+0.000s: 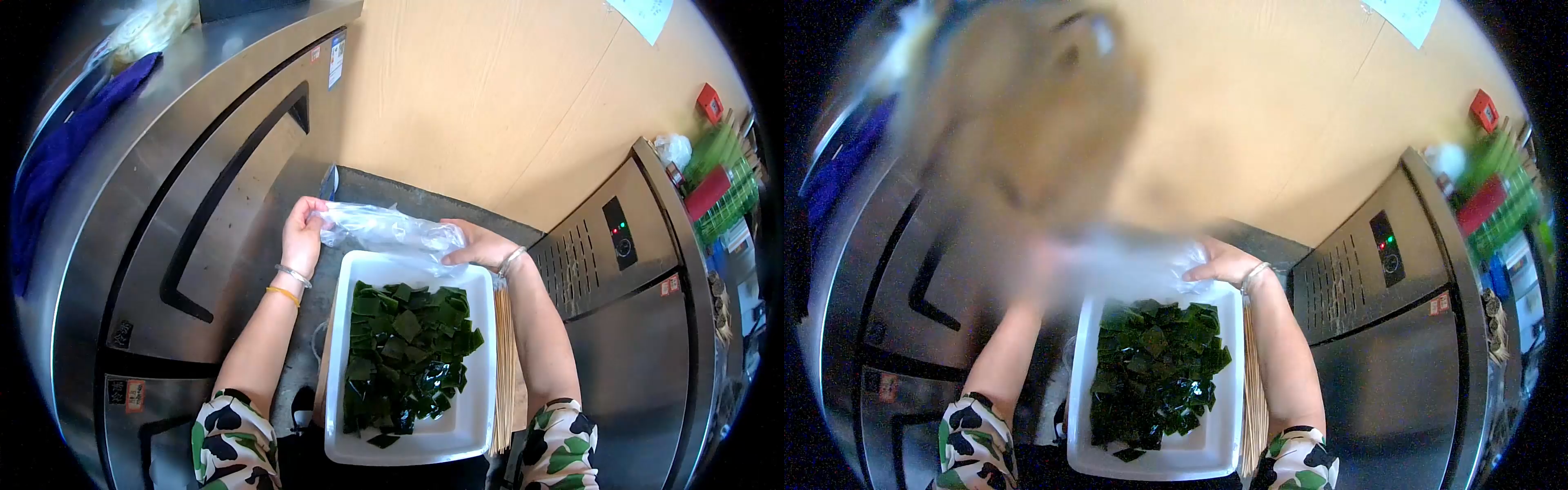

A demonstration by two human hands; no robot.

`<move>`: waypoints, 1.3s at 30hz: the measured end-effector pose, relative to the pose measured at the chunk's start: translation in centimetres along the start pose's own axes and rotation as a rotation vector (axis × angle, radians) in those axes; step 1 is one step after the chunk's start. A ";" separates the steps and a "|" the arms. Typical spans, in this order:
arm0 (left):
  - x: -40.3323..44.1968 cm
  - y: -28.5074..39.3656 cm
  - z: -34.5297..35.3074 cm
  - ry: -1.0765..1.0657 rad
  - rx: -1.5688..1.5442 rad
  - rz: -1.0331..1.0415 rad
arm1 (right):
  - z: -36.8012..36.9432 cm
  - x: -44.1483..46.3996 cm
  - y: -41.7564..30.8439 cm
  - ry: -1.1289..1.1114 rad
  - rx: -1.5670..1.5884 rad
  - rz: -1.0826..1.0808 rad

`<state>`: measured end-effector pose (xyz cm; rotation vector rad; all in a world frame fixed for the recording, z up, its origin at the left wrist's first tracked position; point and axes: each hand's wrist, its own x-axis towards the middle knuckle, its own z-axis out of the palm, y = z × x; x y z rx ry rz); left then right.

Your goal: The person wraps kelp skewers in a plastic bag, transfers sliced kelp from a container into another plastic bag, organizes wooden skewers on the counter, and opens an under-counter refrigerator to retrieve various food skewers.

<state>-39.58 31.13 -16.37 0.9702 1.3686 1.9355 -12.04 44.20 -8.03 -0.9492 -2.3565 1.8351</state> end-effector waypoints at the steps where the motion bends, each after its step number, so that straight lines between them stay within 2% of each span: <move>1: -0.2 -0.4 -0.1 -0.034 0.044 0.002 | -0.2 -0.3 0.2 0.008 0.036 -0.037; 3: -0.3 -1.2 -0.4 -0.004 0.062 0.043 | -1.3 -0.5 1.2 -0.037 -0.005 -0.058; 5: 0.1 -2.0 -1.2 0.045 0.149 0.139 | -2.1 -0.8 1.8 -0.105 0.518 -0.071; 7: 0.0 -2.1 -1.2 0.044 0.155 0.168 | -2.0 -0.8 1.2 -0.061 0.617 -0.068; 9: -0.1 -1.4 -0.7 0.039 0.160 0.201 | -2.2 0.2 2.0 0.032 0.389 0.022; 11: -1.1 1.4 0.9 0.050 0.274 0.229 | -1.7 2.0 1.8 0.036 -0.376 0.250; 13: -1.2 2.6 1.7 0.062 0.301 0.230 | -0.3 3.8 2.6 0.343 -0.861 0.122; 14: -1.1 3.2 1.9 0.096 0.432 0.377 | -0.4 4.2 3.0 0.345 -0.859 0.124; 15: -1.0 3.5 2.0 0.130 0.563 0.525 | -0.5 4.4 3.3 0.693 -1.029 -0.076; 16: -1.0 3.3 1.9 0.127 0.564 0.527 | -0.7 4.7 3.5 1.046 -1.179 -0.289; 17: -1.1 3.0 1.6 0.157 0.715 0.511 | -1.2 5.0 3.7 1.050 -1.176 -0.289; 18: -1.1 2.6 1.4 0.186 0.865 0.495 | -2.0 5.3 4.0 1.227 -0.962 -0.365; 19: -1.3 2.0 1.3 0.180 0.865 0.498 | -2.6 5.5 4.6 1.390 -0.737 -0.435; 20: -1.6 1.2 1.3 0.087 0.917 0.417 | -2.9 5.6 5.8 1.405 -0.787 -0.294; 21: -1.7 0.0 1.2 -0.008 0.967 0.334 | -3.1 5.3 6.9 1.410 -0.785 -0.287; 23: -1.6 -2.2 0.6 -0.063 0.889 0.361 | -3.2 3.9 9.2 1.108 -1.142 -0.282; 25: -2.1 -2.8 0.4 -0.158 0.543 0.135 | -3.6 0.6 9.9 0.928 -1.060 -0.180; 26: -2.4 -2.8 0.0 -0.228 0.536 0.071 | -4.1 -0.6 10.7 0.875 -1.013 -0.129; 28: -3.1 -2.4 0.3 -0.310 0.465 0.068 | -4.3 -2.2 12.4 0.826 -0.962 -0.065; 30: -4.2 -1.2 0.7 -0.329 0.442 0.062 | -3.7 -3.0 14.3 0.594 0.072 0.003; 32: -5.5 -1.1 0.2 -0.264 0.572 0.282 | -0.7 -4.5 14.5 0.606 0.127 -0.117; 33: -6.0 -1.6 -0.2 -0.270 0.575 0.284 | 0.0 -4.8 14.7 0.594 0.130 -0.195; 35: -7.1 -3.2 -0.9 -0.160 0.681 0.356 | 1.1 -5.8 14.8 0.596 0.137 -0.212; 37: -9.2 -1.4 -0.7 -0.154 0.660 0.350 | 2.5 -7.4 14.5 0.707 0.109 -0.178; 38: -10.2 -0.9 -0.8 -0.125 0.690 0.281 | 3.8 -8.5 13.9 0.768 -0.022 -0.116; 39: -11.0 -0.9 -0.8 -0.095 0.719 0.211 | 5.0 -8.8 14.3 0.824 -0.034 -0.149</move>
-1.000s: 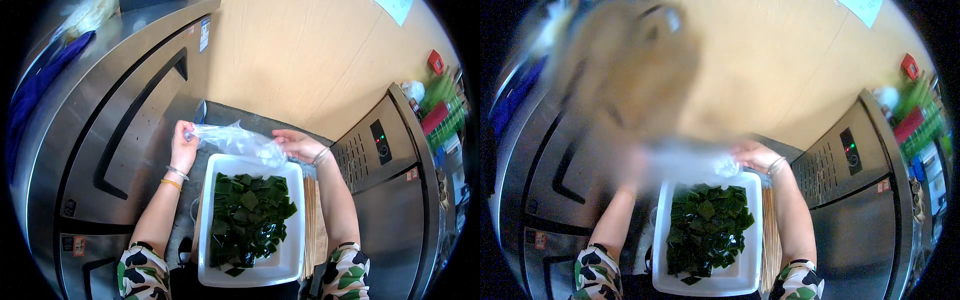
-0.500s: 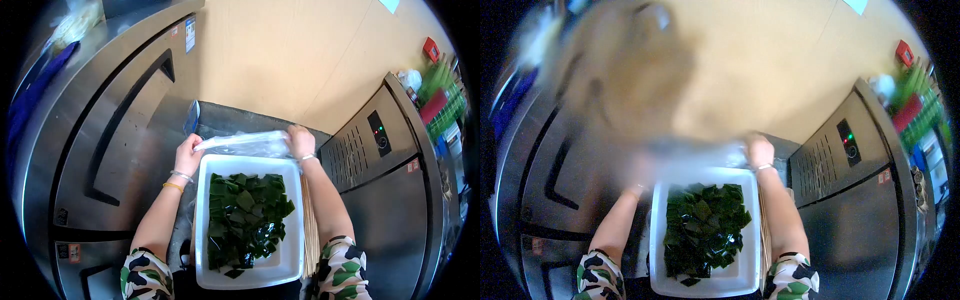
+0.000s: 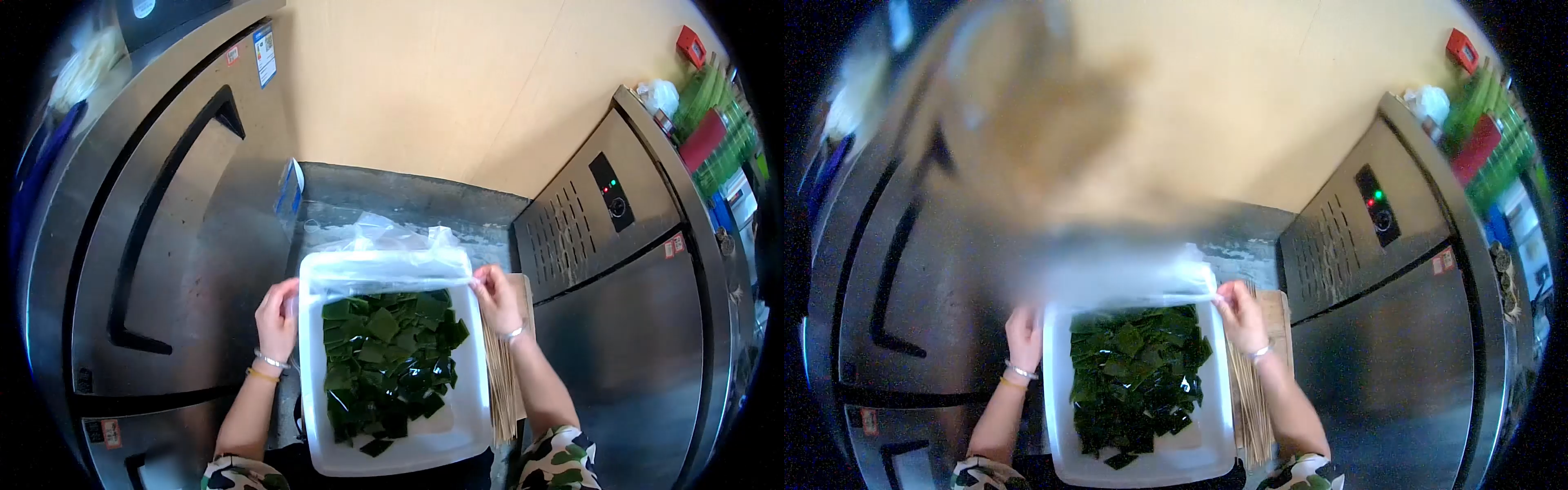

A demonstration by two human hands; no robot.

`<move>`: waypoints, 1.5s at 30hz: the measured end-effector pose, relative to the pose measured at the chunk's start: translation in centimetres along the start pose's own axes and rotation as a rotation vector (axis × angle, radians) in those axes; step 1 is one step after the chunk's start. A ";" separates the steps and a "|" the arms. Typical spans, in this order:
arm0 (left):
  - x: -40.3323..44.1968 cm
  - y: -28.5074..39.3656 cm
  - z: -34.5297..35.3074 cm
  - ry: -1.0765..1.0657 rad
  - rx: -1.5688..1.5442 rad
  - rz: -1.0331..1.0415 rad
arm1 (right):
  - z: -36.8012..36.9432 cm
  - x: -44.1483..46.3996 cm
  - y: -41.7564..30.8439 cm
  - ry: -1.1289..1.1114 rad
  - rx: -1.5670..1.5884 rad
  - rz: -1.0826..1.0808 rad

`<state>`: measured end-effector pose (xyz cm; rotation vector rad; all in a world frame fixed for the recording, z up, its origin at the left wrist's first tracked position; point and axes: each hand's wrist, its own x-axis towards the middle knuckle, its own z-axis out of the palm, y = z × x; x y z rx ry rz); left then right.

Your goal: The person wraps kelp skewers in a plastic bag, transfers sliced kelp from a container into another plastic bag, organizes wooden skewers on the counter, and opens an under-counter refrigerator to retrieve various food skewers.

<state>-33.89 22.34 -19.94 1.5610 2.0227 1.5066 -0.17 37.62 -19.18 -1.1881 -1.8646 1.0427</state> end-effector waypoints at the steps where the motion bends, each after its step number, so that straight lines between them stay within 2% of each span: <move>1: -0.5 -0.3 0.3 0.085 0.032 0.097 | 0.2 -0.7 0.2 0.060 -0.057 -0.127; 2: -0.6 -0.5 0.7 0.080 0.029 0.094 | 0.3 -1.1 0.5 0.119 -0.114 -0.252; 3: -0.6 -0.6 1.0 0.118 -0.016 0.091 | 0.6 -1.7 1.0 0.120 -0.116 -0.244; 4: -0.7 -0.7 1.2 0.160 -0.059 0.087 | 1.0 -2.1 1.4 0.127 0.084 -0.092; 5: -1.0 -1.6 1.5 0.079 -0.172 -0.049 | 1.3 -2.3 1.6 0.132 0.281 0.061; 6: -2.1 -4.6 2.6 0.015 -0.336 -0.094 | 1.5 -2.2 1.5 0.133 0.280 0.065; 8: -4.2 -3.4 2.6 -0.110 -0.807 -0.427 | 2.1 -2.8 1.1 0.111 0.658 0.142; 10: -4.8 -2.4 2.3 -0.110 -0.817 -0.462 | 2.5 -3.9 0.8 0.095 0.707 0.185; 12: -5.4 -1.4 1.5 -0.136 -0.962 -0.617 | 3.4 -4.9 0.5 0.108 0.856 0.133; 14: -5.7 0.0 2.2 -0.076 -1.020 -0.580 | 3.7 -4.9 1.2 0.099 0.864 0.143; 16: -6.1 0.3 2.7 -0.016 -1.068 -0.544 | 3.8 -4.5 1.8 0.111 0.852 0.329; 19: -5.7 0.3 3.2 0.035 -1.047 -0.564 | 3.5 -3.7 1.9 0.106 0.847 0.365; 21: -5.3 0.5 2.9 0.090 -1.106 -0.652 | 3.4 -3.3 0.4 0.119 0.840 0.446; 28: -4.4 4.2 -0.1 0.049 -1.353 -0.470 | 2.8 -5.3 -5.4 0.177 1.005 0.315; 30: -4.2 5.7 -1.6 0.041 -1.268 -0.553 | 2.0 -6.2 -6.2 0.130 0.912 0.311; 32: -5.3 8.0 -3.7 0.005 -0.999 -0.440 | 1.0 -8.2 -7.9 0.064 0.830 0.310; 34: -6.7 11.2 -6.5 -0.002 -1.183 -0.493 | 0.4 -10.8 -11.0 -0.004 0.739 0.406; 36: -7.8 12.7 -8.9 -0.027 -1.325 -0.504 | 0.5 -12.9 -12.2 -0.005 0.686 0.373; 39: -8.0 14.2 -12.2 -0.109 -1.343 -0.448 | 1.5 -16.4 -14.8 -0.020 0.770 0.353; 42: -10.1 15.8 -15.1 -0.083 -1.285 -0.475 | 0.7 -21.2 -17.1 -0.044 0.829 0.356; 44: -12.3 13.3 -15.2 -0.191 -0.925 -0.286 | -0.3 -24.1 -18.4 -0.035 0.859 0.346; 45: -12.2 12.6 -14.0 -0.103 -0.919 -0.197 | -0.7 -25.0 -18.4 -0.059 0.845 0.340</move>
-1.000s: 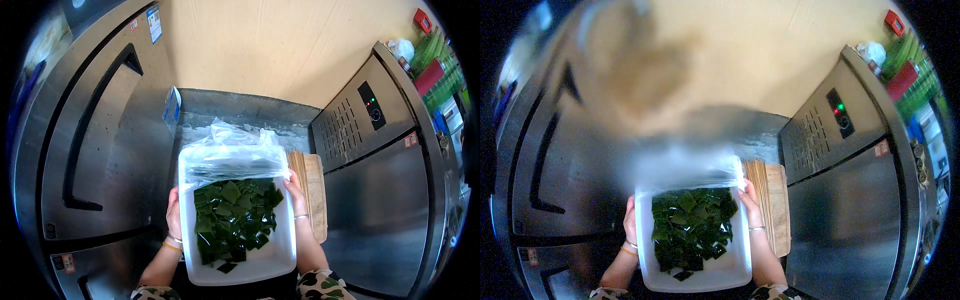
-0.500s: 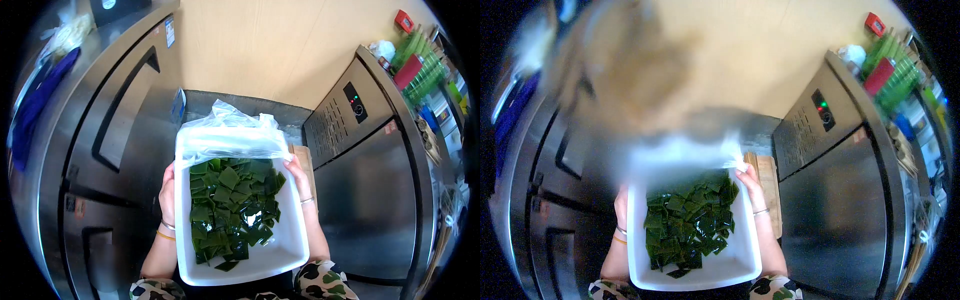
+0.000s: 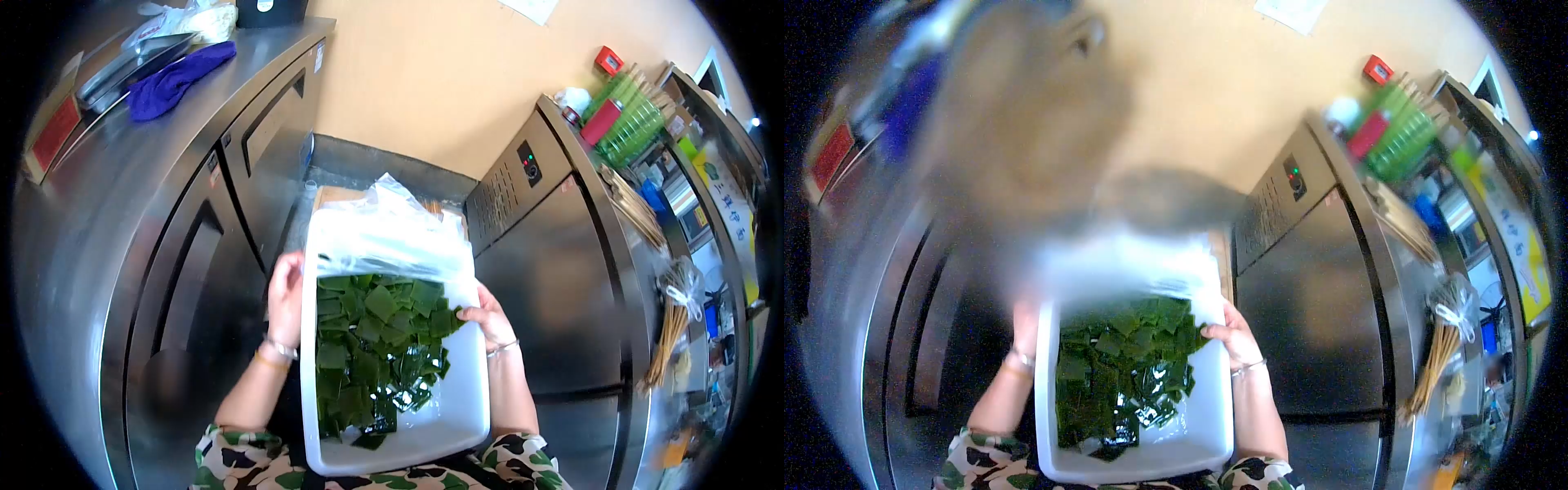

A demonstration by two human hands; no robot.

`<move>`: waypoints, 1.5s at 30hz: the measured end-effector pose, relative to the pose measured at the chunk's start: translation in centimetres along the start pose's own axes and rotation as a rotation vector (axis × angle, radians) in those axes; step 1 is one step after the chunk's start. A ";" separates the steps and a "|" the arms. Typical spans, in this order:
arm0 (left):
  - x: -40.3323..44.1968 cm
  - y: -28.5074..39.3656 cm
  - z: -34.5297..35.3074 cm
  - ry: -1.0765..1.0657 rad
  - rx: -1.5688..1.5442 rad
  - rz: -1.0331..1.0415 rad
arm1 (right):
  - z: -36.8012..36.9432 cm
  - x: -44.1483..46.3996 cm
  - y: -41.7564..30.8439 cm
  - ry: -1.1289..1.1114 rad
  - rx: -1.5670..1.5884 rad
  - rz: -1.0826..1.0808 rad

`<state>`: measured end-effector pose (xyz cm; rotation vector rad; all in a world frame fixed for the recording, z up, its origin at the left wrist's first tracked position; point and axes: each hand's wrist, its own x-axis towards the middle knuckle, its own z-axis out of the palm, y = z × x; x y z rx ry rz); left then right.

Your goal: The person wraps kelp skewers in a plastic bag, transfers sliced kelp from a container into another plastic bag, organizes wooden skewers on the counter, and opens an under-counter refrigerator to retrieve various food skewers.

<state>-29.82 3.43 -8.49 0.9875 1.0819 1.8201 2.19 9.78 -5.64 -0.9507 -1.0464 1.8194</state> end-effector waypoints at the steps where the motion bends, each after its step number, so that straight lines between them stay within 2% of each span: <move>1: 0.4 -1.3 0.2 0.039 0.012 0.116 | -1.3 -0.2 0.1 -0.024 -0.016 0.001; 3: 1.0 -1.9 0.9 0.078 0.134 0.403 | -0.4 -2.4 -0.7 -0.055 0.025 0.019; 4: 2.1 -2.4 0.4 0.077 0.349 0.455 | -0.8 -2.3 -0.3 -0.053 0.001 0.018; 5: 3.1 -3.3 0.0 0.078 0.275 0.503 | -1.0 -3.0 0.0 -0.049 -0.022 0.019; 7: 5.1 -6.8 -1.1 0.102 -0.171 0.183 | -0.6 -3.6 -0.3 -0.055 -0.056 0.004; 8: 5.6 -7.6 -1.6 0.092 -0.170 0.187 | -0.1 -3.7 -0.6 -0.067 -0.060 0.008; 10: 6.1 -7.9 -2.0 0.082 -0.222 -0.017 | 0.2 -3.9 -0.6 -0.089 -0.052 0.002; 17: 2.9 -5.4 -2.0 0.048 -0.249 0.133 | 1.7 -4.8 -1.0 -0.053 -0.029 -0.032; 18: 3.1 -4.6 -1.7 0.034 -0.257 0.226 | 1.6 -4.7 -0.9 -0.055 -0.045 -0.031; 21: 2.9 -3.2 -1.0 0.095 -0.147 0.209 | 1.7 -4.5 -1.0 -0.069 -0.058 -0.026; 23: 3.3 -4.5 -1.7 0.060 -0.203 0.181 | 1.2 -4.3 -0.6 -0.045 -0.033 0.009; 24: 3.0 -4.3 -1.8 0.062 -0.317 -0.030 | 0.8 -4.1 -0.3 -0.044 -0.028 0.007; 25: 2.6 -4.4 -1.9 0.066 -0.430 -0.247 | 0.1 -3.7 0.3 -0.088 0.136 0.063; 26: 2.0 -4.4 -2.0 -0.005 -0.484 -0.375 | -0.5 -3.3 0.7 -0.134 0.300 0.119; 27: 1.9 -4.4 -1.9 -0.009 -0.480 -0.374 | -0.6 -2.8 1.3 -0.135 0.303 0.116; 29: 2.2 -4.3 -1.8 0.006 -0.534 -0.461 | -0.5 -1.9 2.8 0.010 0.309 0.063; 30: 2.7 -4.9 -2.1 -0.014 -0.399 -0.372 | 0.0 -1.8 2.7 0.015 0.390 0.090; 31: 3.1 -5.4 -2.3 -0.020 -0.394 -0.375 | 0.2 -1.5 2.8 0.018 0.396 0.087; 33: 4.3 -5.7 -2.4 0.025 -0.453 -0.200 | 0.6 -0.8 2.9 0.137 0.144 -0.148; 34: 4.5 -5.7 -2.2 0.014 -0.385 -0.080 | 0.5 -0.6 2.8 0.143 0.154 -0.154; 36: 4.4 -5.2 -2.1 0.010 -0.302 -0.018 | 0.1 -0.5 2.7 0.074 0.032 -0.172; 40: 4.5 -3.3 -0.8 0.060 -0.113 0.203 | -0.6 0.5 4.0 0.093 0.043 -0.147; 42: 4.6 -3.0 -0.8 0.044 -0.076 0.190 | -0.4 0.4 4.7 0.216 -0.085 -0.306; 45: 5.7 -3.0 -1.2 -0.004 -0.055 0.090 | 0.6 -0.5 4.6 0.213 -0.151 -0.367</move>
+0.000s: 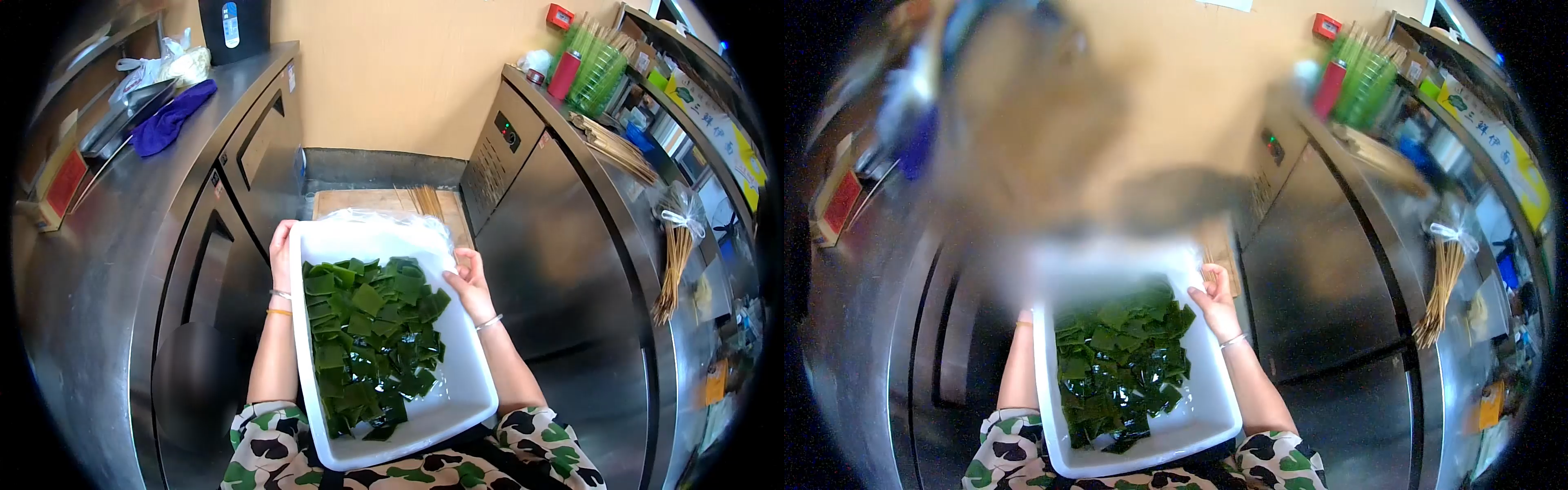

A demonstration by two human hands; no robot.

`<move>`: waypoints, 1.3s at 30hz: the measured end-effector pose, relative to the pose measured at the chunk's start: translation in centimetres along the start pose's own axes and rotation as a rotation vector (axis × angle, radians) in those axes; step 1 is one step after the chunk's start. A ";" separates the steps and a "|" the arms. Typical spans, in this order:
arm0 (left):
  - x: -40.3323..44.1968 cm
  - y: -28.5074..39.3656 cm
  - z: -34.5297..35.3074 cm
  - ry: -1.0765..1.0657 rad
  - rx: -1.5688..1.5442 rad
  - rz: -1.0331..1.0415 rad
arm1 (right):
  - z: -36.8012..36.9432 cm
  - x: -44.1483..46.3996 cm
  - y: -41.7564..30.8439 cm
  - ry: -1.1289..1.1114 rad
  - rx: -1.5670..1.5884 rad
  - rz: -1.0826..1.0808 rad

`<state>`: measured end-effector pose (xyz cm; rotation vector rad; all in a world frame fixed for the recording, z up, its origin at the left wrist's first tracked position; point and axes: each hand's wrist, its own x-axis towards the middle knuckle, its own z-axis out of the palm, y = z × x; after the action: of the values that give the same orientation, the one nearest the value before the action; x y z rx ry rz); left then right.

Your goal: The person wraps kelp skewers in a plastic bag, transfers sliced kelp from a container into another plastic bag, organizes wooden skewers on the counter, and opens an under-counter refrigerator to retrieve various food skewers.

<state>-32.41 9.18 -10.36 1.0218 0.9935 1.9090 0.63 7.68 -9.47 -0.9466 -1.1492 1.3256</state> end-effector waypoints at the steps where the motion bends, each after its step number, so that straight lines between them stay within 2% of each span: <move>1: 0.6 -0.3 -0.2 -0.029 -0.054 -0.055 | -0.2 0.1 0.2 0.009 -0.001 -0.001; 3: 0.9 -0.2 0.2 -0.034 -0.133 -0.139 | -1.0 0.4 0.7 -0.070 -0.258 0.061; 7: 0.3 0.3 1.4 0.046 -0.202 -0.157 | -1.0 0.6 1.6 -0.034 -0.284 0.124; 9: 0.4 -1.0 1.1 0.036 -0.235 -0.065 | -1.0 0.6 1.8 -0.063 -0.263 0.007; 10: 0.6 -1.7 0.7 0.035 -0.232 -0.075 | -1.0 0.6 1.8 -0.058 -0.262 0.015; 12: 1.2 -2.5 0.2 0.004 -0.197 -0.068 | -1.0 0.6 1.9 -0.021 -0.551 -0.012; 17: 2.1 -1.3 1.8 0.009 -0.127 -0.163 | -2.0 1.6 4.4 -0.095 -0.470 -0.017; 19: 2.2 -0.4 3.2 0.058 -0.181 -0.302 | -2.4 1.9 4.9 -0.127 -0.422 -0.053; 22: 3.7 -4.8 1.0 -0.005 -0.361 -0.326 | -2.7 2.5 5.6 -0.117 -0.373 0.074; 25: 2.8 -5.7 1.0 0.037 -0.417 -0.266 | -2.8 3.2 6.0 -0.124 -0.372 0.048; 27: 2.7 -6.2 1.0 -0.014 -0.417 -0.214 | -2.6 3.1 5.6 -0.175 -0.256 0.200; 28: 2.7 -5.8 1.7 -0.067 -0.420 -0.161 | -2.6 3.5 5.8 -0.172 -0.256 0.204; 30: 2.5 -5.0 2.2 -0.014 -0.240 -0.199 | -2.8 4.3 6.3 -0.141 -0.455 0.182; 31: 2.6 -5.0 2.2 0.021 -0.193 -0.236 | -2.9 4.6 6.9 -0.141 -0.449 0.198; 33: 3.3 -5.6 1.7 0.076 -0.137 -0.286 | -3.0 5.7 8.1 -0.105 -0.783 -0.081; 34: 3.8 -6.3 1.0 0.048 -0.015 -0.306 | -2.6 6.2 7.8 -0.120 -0.783 -0.061; 35: 4.0 -7.1 0.4 0.018 0.107 -0.333 | -2.3 6.4 7.4 -0.100 -0.912 0.015; 36: 4.0 -7.3 0.5 0.003 0.095 -0.279 | -2.0 6.6 7.1 -0.077 -1.042 0.094; 37: 3.9 -6.8 1.1 0.017 0.046 -0.290 | -2.0 6.8 7.4 -0.118 -1.122 -0.019; 38: 3.6 -6.1 1.7 0.031 0.000 -0.298 | -2.1 6.9 7.7 -0.127 -1.120 0.000; 39: 3.3 -4.8 2.8 0.083 -0.027 -0.405 | -2.0 7.2 7.8 -0.122 -1.123 -0.029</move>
<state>-30.12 14.86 -12.47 0.6673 1.1223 1.6323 0.20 15.48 -16.94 -1.6170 -2.0479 0.6335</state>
